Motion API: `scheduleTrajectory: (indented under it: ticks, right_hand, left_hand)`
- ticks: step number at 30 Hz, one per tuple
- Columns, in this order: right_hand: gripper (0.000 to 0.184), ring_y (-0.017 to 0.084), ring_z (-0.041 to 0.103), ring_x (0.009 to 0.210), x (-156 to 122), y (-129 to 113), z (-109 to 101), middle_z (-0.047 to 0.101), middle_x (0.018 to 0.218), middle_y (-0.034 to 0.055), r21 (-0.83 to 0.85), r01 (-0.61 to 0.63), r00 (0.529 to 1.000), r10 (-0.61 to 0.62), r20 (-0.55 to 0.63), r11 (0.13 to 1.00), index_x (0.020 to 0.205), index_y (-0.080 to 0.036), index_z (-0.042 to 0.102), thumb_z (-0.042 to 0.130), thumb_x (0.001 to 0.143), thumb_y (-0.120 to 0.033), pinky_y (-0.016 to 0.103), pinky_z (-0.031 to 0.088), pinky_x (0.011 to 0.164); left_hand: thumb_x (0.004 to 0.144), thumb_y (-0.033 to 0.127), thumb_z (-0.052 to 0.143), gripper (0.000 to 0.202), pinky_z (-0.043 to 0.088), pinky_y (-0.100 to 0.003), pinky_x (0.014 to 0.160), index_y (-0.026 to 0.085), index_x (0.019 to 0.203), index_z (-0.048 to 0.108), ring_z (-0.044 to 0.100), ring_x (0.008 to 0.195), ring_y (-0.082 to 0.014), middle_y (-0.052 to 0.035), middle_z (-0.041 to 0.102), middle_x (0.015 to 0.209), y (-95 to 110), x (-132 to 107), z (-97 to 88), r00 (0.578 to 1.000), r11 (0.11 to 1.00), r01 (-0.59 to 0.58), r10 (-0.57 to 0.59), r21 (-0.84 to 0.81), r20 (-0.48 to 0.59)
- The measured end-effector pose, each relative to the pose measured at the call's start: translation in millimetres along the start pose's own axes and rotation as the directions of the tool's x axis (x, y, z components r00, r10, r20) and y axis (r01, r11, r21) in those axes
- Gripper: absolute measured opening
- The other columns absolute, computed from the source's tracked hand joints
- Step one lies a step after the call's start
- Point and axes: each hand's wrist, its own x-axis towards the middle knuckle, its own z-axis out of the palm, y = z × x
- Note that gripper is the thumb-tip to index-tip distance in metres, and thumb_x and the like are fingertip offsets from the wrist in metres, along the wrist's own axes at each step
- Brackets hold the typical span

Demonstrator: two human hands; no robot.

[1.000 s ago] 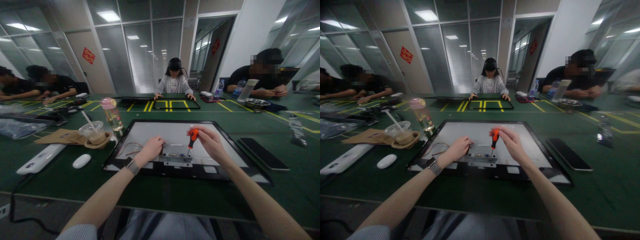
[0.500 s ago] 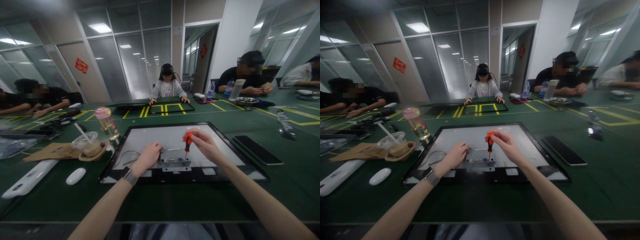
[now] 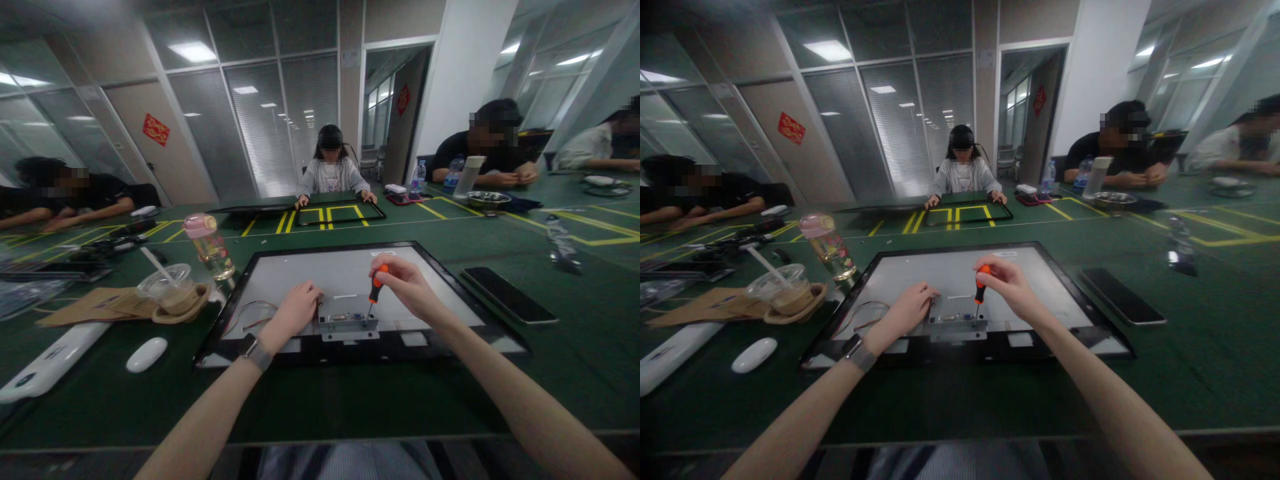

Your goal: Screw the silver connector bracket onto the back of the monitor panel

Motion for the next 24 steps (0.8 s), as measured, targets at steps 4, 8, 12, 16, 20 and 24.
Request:
scheduleTrajectory:
  ticks: [4, 8, 12, 16, 20, 24]
  right_hand:
    - [0.018, 0.020, 0.064, 0.085, 0.9, -1.4, 0.8, 0.071, 0.090, 0.0027, 0.036, 0.001, 1.000, -0.001, 0.013, 0.999, 0.092, -0.027, 0.080, 0.075, 0.086, -0.044, 0.036, 0.052, 0.082]
    - [0.023, 0.022, 0.066, 0.089, 0.4, -2.7, 1.3, 0.074, 0.091, 0.0046, 0.117, -0.060, 0.997, 0.053, 0.061, 0.991, 0.098, -0.027, 0.079, 0.069, 0.091, -0.046, 0.039, 0.052, 0.086]
    - [0.018, 0.018, 0.065, 0.085, -1.6, -2.6, 0.6, 0.072, 0.093, 0.0014, 0.096, -0.074, 0.996, 0.068, 0.065, 0.993, 0.096, -0.030, 0.079, 0.079, 0.084, -0.044, 0.033, 0.053, 0.080]
    - [0.020, 0.018, 0.065, 0.084, -1.5, -3.5, 1.4, 0.071, 0.093, 0.0006, 0.066, -0.059, 0.997, 0.055, 0.056, 0.996, 0.091, -0.030, 0.079, 0.084, 0.078, -0.044, 0.032, 0.054, 0.078]
    - [0.022, 0.020, 0.068, 0.097, -0.4, -6.2, 1.9, 0.074, 0.100, 0.0040, 0.086, -0.036, 0.998, 0.032, 0.048, 0.996, 0.089, -0.026, 0.079, 0.077, 0.085, -0.048, 0.036, 0.053, 0.090]
    - [0.022, 0.019, 0.067, 0.084, -0.4, -8.2, 1.2, 0.072, 0.085, 0.0026, 0.153, -0.106, 0.990, 0.089, 0.109, 0.983, 0.094, -0.026, 0.076, 0.072, 0.090, -0.047, 0.034, 0.055, 0.077]
  left_hand:
    - [0.099, 0.011, 0.040, 0.035, 0.049, -0.036, 0.098, 0.017, 0.122, 0.066, 0.062, 0.109, -0.0232, -0.0107, 0.064, 0.117, 0.1, 0.2, 0.5, 1.000, 1.000, 0.002, -0.002, 0.006, 0.008]
    - [0.099, 0.011, 0.040, 0.035, 0.049, -0.038, 0.098, 0.017, 0.123, 0.065, 0.062, 0.109, -0.0239, -0.0106, 0.063, 0.117, -1.2, -0.2, 2.3, 1.000, 1.000, -0.003, 0.003, 0.014, -0.002]
    - [0.100, 0.012, 0.040, 0.035, 0.049, -0.037, 0.095, 0.018, 0.124, 0.065, 0.063, 0.106, -0.0235, -0.0101, 0.063, 0.117, -2.1, -0.3, 3.0, 1.000, 1.000, -0.010, 0.010, 0.013, -0.005]
    - [0.100, 0.011, 0.040, 0.035, 0.049, -0.037, 0.096, 0.018, 0.124, 0.065, 0.063, 0.107, -0.0231, -0.0099, 0.064, 0.118, -1.4, 0.2, 2.0, 1.000, 1.000, -0.005, 0.005, 0.005, 0.001]
    - [0.100, 0.011, 0.040, 0.035, 0.049, -0.037, 0.097, 0.017, 0.122, 0.066, 0.063, 0.107, -0.0231, -0.0101, 0.064, 0.117, -0.6, 0.2, 1.1, 1.000, 1.000, -0.011, 0.011, -0.001, -0.006]
    - [0.099, 0.010, 0.041, 0.035, 0.049, -0.037, 0.097, 0.017, 0.123, 0.066, 0.063, 0.108, -0.0231, -0.0102, 0.064, 0.116, -1.1, 0.2, 2.0, 1.000, 1.000, -0.016, 0.016, -0.004, -0.013]
